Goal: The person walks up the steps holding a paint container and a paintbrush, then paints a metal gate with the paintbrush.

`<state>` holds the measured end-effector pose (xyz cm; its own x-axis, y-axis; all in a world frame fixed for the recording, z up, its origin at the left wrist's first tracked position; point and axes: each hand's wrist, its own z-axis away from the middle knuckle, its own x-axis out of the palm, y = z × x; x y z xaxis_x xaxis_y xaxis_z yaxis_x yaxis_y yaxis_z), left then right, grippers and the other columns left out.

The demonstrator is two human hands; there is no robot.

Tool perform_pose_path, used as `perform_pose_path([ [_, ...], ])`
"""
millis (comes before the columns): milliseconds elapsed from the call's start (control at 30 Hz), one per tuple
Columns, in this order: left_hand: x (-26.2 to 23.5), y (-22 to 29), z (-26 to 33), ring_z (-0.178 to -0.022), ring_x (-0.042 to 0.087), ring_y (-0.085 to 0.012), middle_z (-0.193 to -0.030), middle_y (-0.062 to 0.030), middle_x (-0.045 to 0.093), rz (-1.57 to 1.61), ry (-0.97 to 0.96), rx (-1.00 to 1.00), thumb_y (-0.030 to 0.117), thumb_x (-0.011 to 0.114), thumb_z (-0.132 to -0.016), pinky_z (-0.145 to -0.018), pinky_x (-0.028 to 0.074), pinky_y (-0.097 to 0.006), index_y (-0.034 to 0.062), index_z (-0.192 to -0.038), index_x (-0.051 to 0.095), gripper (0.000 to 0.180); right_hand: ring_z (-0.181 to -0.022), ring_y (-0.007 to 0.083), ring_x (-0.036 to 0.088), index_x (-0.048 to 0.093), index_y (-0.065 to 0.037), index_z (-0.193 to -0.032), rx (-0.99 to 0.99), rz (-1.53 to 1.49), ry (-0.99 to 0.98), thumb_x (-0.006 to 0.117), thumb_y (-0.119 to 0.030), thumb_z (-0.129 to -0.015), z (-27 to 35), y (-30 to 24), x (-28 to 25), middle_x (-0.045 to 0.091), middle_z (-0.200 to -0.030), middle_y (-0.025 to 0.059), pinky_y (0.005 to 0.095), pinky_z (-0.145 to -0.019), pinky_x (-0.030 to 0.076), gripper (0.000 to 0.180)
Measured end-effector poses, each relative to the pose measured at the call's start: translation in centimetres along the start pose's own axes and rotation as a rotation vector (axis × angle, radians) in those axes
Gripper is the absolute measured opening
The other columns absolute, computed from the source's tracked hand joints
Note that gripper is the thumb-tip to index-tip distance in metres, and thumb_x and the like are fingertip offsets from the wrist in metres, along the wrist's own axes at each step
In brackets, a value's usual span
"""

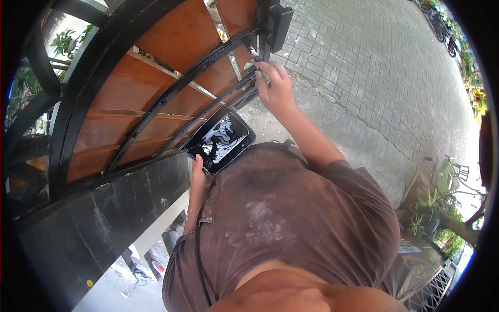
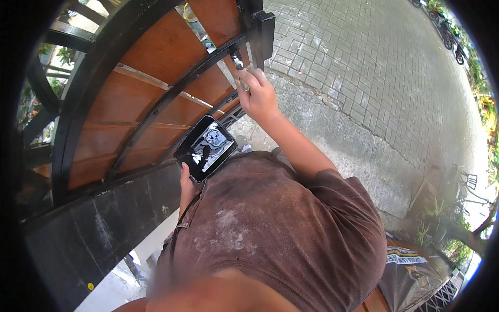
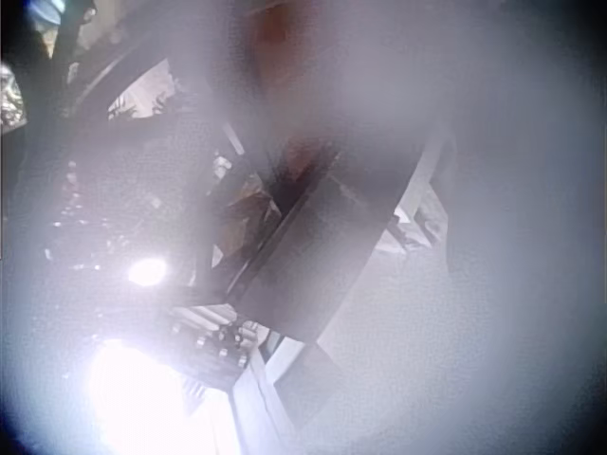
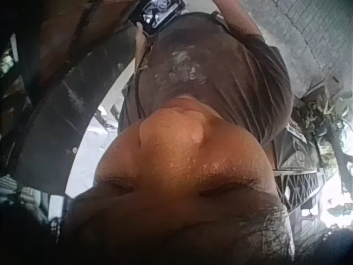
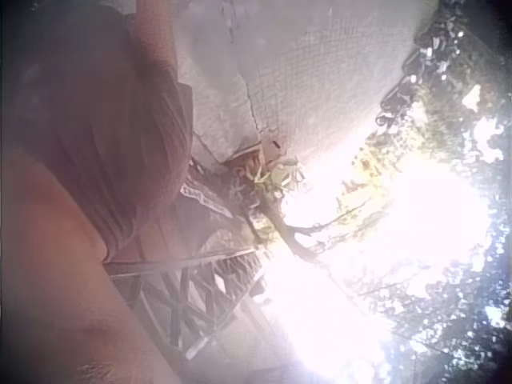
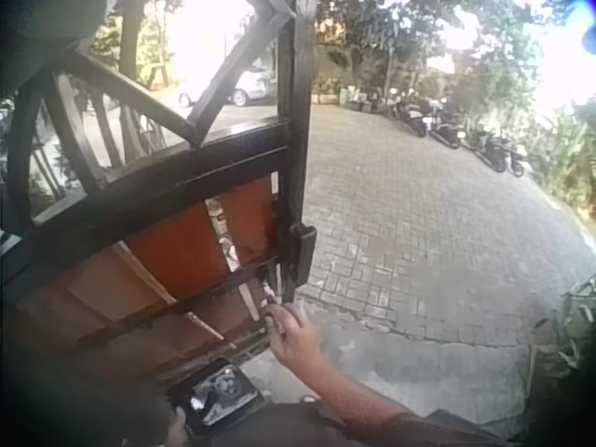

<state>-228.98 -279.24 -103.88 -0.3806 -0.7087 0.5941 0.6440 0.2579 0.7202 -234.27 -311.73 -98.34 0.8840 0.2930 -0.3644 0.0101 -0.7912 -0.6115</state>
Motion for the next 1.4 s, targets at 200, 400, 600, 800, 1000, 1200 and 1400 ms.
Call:
perform_pose_path([
  [200,-3.8,2.3,-1.8,-0.126,0.057,-0.0304,-0.141,-0.0151,0.052,0.079,-0.035,-0.129,0.032,0.054,-0.103,-0.106,0.049,-0.048,0.0044,-0.149,0.034,0.057,-0.087,0.0334,0.065,0.065,-0.008,-0.113,0.061,0.0,-0.013,0.072,-0.006,-0.085,2.3,-1.4,3.0,0.063,-0.103,0.0129,0.0396,-0.073,0.054,0.029],
  [400,-5.7,3.6,-4.3,-0.127,0.057,-0.0305,-0.142,-0.0156,0.052,0.064,-0.125,-0.134,0.029,0.055,-0.103,-0.106,0.049,-0.048,0.0044,-0.149,0.033,0.057,-0.09,0.0309,0.066,0.065,-0.008,-0.112,-0.035,-0.074,-0.108,0.075,-0.006,-0.082,3.4,-2.7,4.0,0.064,-0.103,0.0118,0.0379,-0.075,0.056,0.031],
  [600,-5.5,4.1,-5.7,-0.13,0.054,-0.0301,-0.144,-0.0163,0.051,0.053,-0.134,-0.166,0.031,0.057,-0.102,-0.109,0.046,-0.048,0.003,-0.148,0.035,0.058,-0.094,0.0301,0.067,0.066,-0.007,-0.114,-0.085,-0.117,-0.193,0.075,-0.006,-0.081,3.6,-2.1,3.0,0.065,-0.104,0.0107,0.0376,-0.079,0.056,0.034],
  [800,-5.6,4.6,-5.7,-0.13,0.055,-0.0306,-0.144,-0.0161,0.051,0.072,-0.117,-0.201,0.031,0.054,-0.103,-0.11,0.045,-0.048,0.0026,-0.148,0.036,0.056,-0.092,0.0294,0.067,0.066,-0.007,-0.115,-0.173,-0.22,-0.203,0.075,-0.004,-0.081,4.2,-0.3,1.5,0.067,-0.104,0.0111,0.0376,-0.078,0.056,0.036],
  [1000,-5.6,4.8,-4.5,-0.129,0.055,-0.0307,-0.143,-0.0152,0.052,0.076,-0.061,-0.158,0.029,0.055,-0.103,-0.109,0.045,-0.048,0.0039,-0.148,0.036,0.055,-0.084,0.0292,0.068,0.068,-0.005,-0.109,-0.069,-0.143,-0.067,0.072,0.001,-0.081,3.9,0.8,1.3,0.069,-0.098,0.0129,0.0363,-0.075,0.056,0.029],
  [1200,-6.8,4.8,-2.5,-0.127,0.056,-0.0298,-0.143,-0.0142,0.052,0.007,0.006,-0.122,0.036,0.059,-0.1,-0.108,0.046,-0.046,0.0023,-0.148,0.036,0.063,-0.083,0.0298,0.068,0.067,-0.001,-0.106,-0.116,-0.258,-0.045,0.07,0.006,-0.078,5.9,0.2,1.5,0.069,-0.096,0.0161,0.0352,-0.073,0.056,0.028],
  [1400,-7.9,4.5,-0.3,-0.135,0.049,-0.0337,-0.148,-0.0175,0.047,-0.021,0.009,-0.019,0.048,0.038,-0.106,-0.114,0.038,-0.05,-0.0007,-0.15,0.032,0.067,-0.079,0.0311,0.067,0.064,0.001,-0.107,-0.171,-0.293,-0.151,0.066,0.005,-0.082,5.4,-1.8,2.7,0.067,-0.094,0.0185,0.0356,-0.071,0.055,0.026],
])
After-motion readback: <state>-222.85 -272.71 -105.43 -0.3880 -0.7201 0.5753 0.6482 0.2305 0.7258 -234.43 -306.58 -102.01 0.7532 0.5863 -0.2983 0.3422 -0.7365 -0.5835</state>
